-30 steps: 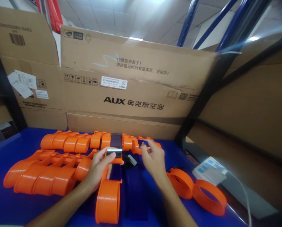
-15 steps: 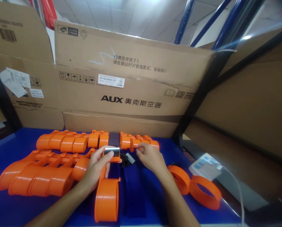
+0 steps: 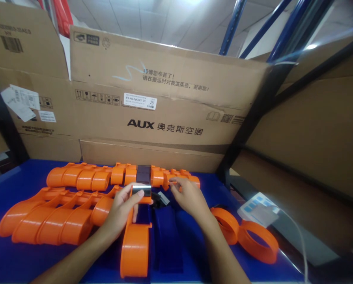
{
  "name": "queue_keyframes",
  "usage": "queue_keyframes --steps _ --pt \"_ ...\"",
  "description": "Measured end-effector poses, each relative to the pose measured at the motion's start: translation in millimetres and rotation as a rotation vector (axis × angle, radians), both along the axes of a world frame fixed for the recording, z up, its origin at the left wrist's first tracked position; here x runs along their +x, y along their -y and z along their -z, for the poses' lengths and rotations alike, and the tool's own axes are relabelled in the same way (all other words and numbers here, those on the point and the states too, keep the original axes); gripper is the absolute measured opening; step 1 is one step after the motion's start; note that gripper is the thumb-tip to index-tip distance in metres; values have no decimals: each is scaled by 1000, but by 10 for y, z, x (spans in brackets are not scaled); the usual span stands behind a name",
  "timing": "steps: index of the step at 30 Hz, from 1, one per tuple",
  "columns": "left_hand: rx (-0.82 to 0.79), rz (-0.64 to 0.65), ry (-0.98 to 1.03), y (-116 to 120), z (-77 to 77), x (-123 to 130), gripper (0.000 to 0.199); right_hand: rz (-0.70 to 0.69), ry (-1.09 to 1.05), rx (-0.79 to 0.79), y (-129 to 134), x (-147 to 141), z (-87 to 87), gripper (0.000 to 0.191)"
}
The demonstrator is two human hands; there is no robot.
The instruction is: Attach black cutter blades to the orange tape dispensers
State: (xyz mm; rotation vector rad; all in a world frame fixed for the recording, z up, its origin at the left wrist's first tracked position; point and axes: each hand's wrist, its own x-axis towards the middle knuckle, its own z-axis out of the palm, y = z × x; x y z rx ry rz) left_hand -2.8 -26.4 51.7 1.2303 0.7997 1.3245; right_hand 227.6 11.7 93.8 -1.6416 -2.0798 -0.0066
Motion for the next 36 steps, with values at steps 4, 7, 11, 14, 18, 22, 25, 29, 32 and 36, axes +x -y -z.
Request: queue_keyframes --steps 4,7,11,14,18,22,25,29,32,36 --pt "9 -11 -3 2 -7 -2 30 73 86 -44 20 -9 3 17" --pt "8 -8 -10 9 -8 -6 30 150 76 -14 21 16 -16 16" --pt "13 4 -14 8 10 -3 30 1 -70 19 25 23 -41 19" --pt "18 3 -20 -9 34 6 31 -255 -230 53 70 -35 -56 25" --pt "12 -1 -38 -32 53 12 35 -493 -373 104 172 -156 -53 21" --pt "14 -4 -53 -29 33 16 38 -649 -343 94 215 -233 -21 30" --pt "13 -12 -58 -19 12 21 41 -664 -346 126 206 -247 -3 35" --pt "7 -11 -70 -18 7 27 44 -705 -353 147 209 -263 6 36" --pt "-2 -6 -69 -29 21 30 45 -737 -349 125 225 -290 18 31" --pt "-8 -11 -55 -42 42 36 41 -726 -340 119 240 -315 22 27"
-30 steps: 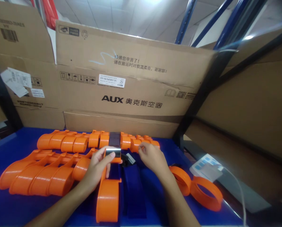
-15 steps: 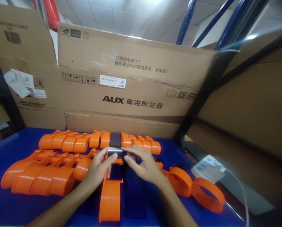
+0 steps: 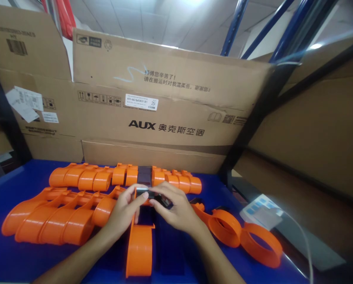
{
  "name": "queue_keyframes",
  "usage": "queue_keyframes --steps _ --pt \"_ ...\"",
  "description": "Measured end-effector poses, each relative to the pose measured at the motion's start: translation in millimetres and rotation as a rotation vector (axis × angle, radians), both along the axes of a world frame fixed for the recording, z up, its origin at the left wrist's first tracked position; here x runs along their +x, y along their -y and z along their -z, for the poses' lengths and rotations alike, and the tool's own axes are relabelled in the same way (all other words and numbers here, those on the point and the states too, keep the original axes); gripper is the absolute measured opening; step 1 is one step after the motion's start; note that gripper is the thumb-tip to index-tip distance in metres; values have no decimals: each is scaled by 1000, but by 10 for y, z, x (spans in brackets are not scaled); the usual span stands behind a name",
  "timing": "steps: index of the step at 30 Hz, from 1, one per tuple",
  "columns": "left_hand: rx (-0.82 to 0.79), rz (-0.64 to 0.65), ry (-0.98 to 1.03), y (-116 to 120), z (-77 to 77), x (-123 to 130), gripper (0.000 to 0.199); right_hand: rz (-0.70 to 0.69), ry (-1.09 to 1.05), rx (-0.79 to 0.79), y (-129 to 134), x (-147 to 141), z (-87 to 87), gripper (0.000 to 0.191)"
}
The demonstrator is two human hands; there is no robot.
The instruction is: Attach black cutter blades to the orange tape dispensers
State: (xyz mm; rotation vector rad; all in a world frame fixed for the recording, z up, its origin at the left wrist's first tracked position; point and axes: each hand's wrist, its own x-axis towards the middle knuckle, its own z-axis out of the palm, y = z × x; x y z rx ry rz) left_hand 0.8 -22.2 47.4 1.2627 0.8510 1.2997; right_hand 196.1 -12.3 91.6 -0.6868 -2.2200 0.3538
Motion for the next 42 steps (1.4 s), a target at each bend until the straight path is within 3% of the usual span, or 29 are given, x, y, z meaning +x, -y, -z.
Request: queue_keyframes --steps 8,13,19,29,33,42 --pt "-19 -34 19 6 -10 -10 42 102 -16 41 7 72 -62 17" --pt "-35 -47 69 16 -42 -15 38 398 -68 89 -62 204 -105 16" --pt "-64 -66 75 23 -10 -23 35 663 58 17 -146 273 -105 19" --pt "-64 -59 67 24 3 -19 34 654 437 -142 -162 290 -10 8" --pt "-77 -61 71 10 10 -19 37 620 465 -102 -180 297 10 8" --pt "-71 -47 58 -4 57 -24 34 698 507 -69 -177 347 3 11"
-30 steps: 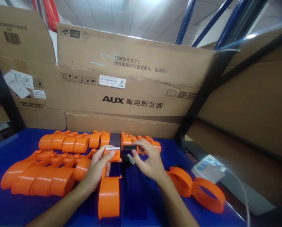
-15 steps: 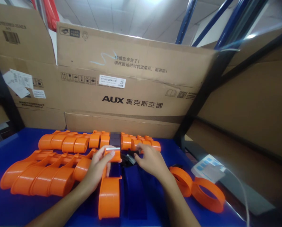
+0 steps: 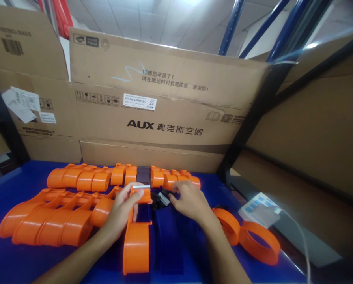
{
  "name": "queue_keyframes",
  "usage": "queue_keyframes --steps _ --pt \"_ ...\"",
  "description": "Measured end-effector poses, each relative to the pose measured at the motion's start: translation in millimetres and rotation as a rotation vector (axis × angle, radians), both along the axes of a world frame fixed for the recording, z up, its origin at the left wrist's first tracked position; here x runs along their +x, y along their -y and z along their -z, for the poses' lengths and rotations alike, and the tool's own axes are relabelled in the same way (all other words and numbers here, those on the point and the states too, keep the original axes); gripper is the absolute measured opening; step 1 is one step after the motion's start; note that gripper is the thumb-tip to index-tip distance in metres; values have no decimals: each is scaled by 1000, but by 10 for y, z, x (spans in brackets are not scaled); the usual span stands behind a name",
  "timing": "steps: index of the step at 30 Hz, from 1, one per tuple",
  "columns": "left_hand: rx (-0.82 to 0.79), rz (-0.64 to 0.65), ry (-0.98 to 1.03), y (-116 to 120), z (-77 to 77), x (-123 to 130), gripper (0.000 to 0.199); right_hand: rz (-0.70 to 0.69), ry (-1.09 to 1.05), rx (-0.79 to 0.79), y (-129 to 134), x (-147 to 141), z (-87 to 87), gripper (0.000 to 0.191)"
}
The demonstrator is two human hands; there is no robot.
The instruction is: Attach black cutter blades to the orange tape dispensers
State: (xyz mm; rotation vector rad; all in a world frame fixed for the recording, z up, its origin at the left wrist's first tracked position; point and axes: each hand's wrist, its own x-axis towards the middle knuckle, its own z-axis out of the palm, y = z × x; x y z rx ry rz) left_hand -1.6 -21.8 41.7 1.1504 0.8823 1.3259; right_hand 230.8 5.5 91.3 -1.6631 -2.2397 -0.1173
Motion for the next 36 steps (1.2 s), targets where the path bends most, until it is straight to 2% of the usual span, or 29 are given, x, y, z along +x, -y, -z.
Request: queue_keyframes --steps 9,14,20,24,29,36 --pt "22 5 -28 14 -14 9 36 -23 -3 34 4 6 -12 13" --pt "39 21 -54 1 11 9 41 -86 -105 74 11 -6 -36 11" --pt "64 54 -59 -6 13 9 39 -426 -460 21 94 -161 -118 14" --pt "55 111 -66 9 3 16 41 -532 -583 -59 145 -299 -86 14" --pt "25 195 -122 23 -1 25 48 -583 -630 -76 161 -363 -31 12" --pt "71 179 -124 30 2 29 40 -561 -655 -24 184 -381 -30 14"
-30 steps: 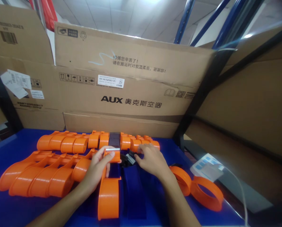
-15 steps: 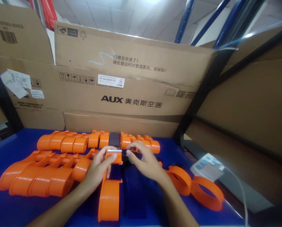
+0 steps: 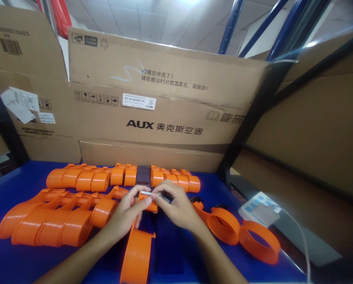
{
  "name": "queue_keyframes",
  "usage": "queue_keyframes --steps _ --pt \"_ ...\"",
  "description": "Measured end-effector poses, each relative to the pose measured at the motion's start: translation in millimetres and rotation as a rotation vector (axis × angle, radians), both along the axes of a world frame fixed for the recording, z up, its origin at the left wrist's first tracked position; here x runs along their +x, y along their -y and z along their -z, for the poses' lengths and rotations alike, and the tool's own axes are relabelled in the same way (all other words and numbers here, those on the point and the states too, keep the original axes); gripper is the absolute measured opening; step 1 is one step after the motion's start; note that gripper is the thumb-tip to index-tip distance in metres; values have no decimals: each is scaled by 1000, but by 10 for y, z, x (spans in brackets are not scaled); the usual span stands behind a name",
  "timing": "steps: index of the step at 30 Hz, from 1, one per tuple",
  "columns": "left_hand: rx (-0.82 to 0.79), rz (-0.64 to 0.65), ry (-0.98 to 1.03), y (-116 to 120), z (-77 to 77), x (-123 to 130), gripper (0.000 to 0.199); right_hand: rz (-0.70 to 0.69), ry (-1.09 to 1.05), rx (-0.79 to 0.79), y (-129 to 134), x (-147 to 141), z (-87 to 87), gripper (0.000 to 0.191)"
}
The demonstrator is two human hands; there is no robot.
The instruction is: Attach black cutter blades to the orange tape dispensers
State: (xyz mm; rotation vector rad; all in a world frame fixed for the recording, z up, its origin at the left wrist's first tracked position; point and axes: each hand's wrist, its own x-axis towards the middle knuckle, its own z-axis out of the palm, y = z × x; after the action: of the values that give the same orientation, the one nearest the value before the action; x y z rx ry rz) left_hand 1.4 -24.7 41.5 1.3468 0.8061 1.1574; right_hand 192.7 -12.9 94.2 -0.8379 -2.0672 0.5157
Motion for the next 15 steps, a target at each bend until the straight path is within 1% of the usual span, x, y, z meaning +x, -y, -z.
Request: queue_keyframes --steps 8,15 --pt "9 -30 23 18 -60 17 33 59 -2 31 -30 29 -18 13" --pt "-35 -114 68 -18 -27 16 43 108 -18 49 -26 50 -35 14"
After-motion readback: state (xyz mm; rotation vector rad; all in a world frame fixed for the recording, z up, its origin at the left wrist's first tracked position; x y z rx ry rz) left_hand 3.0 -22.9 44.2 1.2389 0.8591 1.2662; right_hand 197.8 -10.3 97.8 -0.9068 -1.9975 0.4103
